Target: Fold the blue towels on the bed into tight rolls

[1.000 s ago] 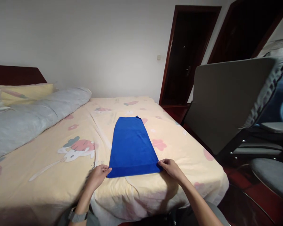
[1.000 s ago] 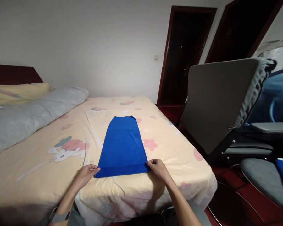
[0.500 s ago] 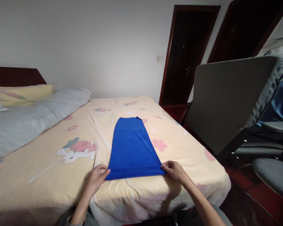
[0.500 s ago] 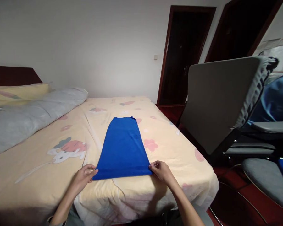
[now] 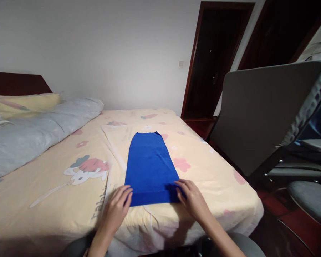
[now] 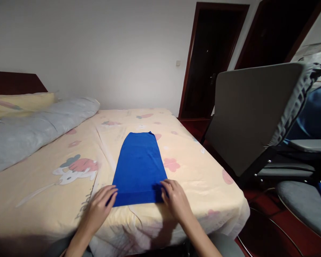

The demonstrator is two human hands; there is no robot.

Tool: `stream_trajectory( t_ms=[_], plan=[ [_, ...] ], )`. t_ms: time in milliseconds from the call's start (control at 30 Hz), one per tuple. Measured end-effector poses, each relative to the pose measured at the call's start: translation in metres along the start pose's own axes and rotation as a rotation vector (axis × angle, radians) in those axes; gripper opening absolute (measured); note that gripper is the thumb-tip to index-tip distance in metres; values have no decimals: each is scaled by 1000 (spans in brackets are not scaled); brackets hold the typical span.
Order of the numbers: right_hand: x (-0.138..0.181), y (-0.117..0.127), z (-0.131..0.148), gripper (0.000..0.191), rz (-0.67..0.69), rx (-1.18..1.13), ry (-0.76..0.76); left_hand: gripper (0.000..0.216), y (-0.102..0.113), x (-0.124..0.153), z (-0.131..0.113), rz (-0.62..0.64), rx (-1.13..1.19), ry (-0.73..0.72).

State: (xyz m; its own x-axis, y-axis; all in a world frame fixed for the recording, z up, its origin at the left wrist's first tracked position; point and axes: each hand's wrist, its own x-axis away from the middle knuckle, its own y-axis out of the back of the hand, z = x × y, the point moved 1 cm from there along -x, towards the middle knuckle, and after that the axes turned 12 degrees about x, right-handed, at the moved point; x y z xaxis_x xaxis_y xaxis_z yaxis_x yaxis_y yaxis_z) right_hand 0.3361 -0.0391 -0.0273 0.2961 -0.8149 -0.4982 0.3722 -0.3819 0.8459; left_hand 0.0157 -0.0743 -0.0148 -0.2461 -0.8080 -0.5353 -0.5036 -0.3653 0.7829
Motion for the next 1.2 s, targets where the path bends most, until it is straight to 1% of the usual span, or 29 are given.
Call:
stream_trajectory(
  t_ms=[67, 100, 167, 233, 300, 433, 533, 633, 767, 833, 967, 1033, 1133, 1200],
  plan=[
    [5, -12, 25, 40, -16, -20, 156, 34, -15, -2, -16, 90, 11, -208],
    [8, -18, 36, 42, 5, -17, 216, 38, -23, -2, -24, 144, 8, -283],
    [14, -28, 51, 46, 70, 5, 296, 46, -37, -1, -33, 218, 8, -345],
    [18, -33, 51, 50, 126, 22, 323, 51, -46, 3, -32, 248, 24, -324],
    [22, -32, 38, 54, 147, 30, 310, 54, -47, 7, -25, 271, 51, -287],
    [27, -26, 0, 55, 153, 46, 235, 54, -37, 15, -4, 317, 84, -208],
    [29, -24, -15, 53, 171, 37, 205, 50, -27, 18, 6, 328, 107, -149],
    [26, -19, -14, 52, 180, 18, 201, 44, -18, 18, 8, 303, 137, -121],
    [16, -2, -4, 53, 156, 23, 226, 33, -3, 10, 9, 251, 149, -92],
    [10, 7, -2, 49, 179, 25, 241, 29, 5, 0, 9, 285, 170, -51],
    [1, 14, -5, 42, 257, -22, 242, 24, 18, -23, 7, 450, 271, 80],
    [-2, 12, -10, 44, 264, -56, 233, 24, 20, -28, 7, 491, 312, 128],
    [-2, 4, -18, 47, 250, -82, 214, 26, 16, -22, 11, 447, 322, 143],
    [0, -1, -23, 46, 239, -89, 204, 35, 10, -13, 17, 413, 300, 112]
  ],
)
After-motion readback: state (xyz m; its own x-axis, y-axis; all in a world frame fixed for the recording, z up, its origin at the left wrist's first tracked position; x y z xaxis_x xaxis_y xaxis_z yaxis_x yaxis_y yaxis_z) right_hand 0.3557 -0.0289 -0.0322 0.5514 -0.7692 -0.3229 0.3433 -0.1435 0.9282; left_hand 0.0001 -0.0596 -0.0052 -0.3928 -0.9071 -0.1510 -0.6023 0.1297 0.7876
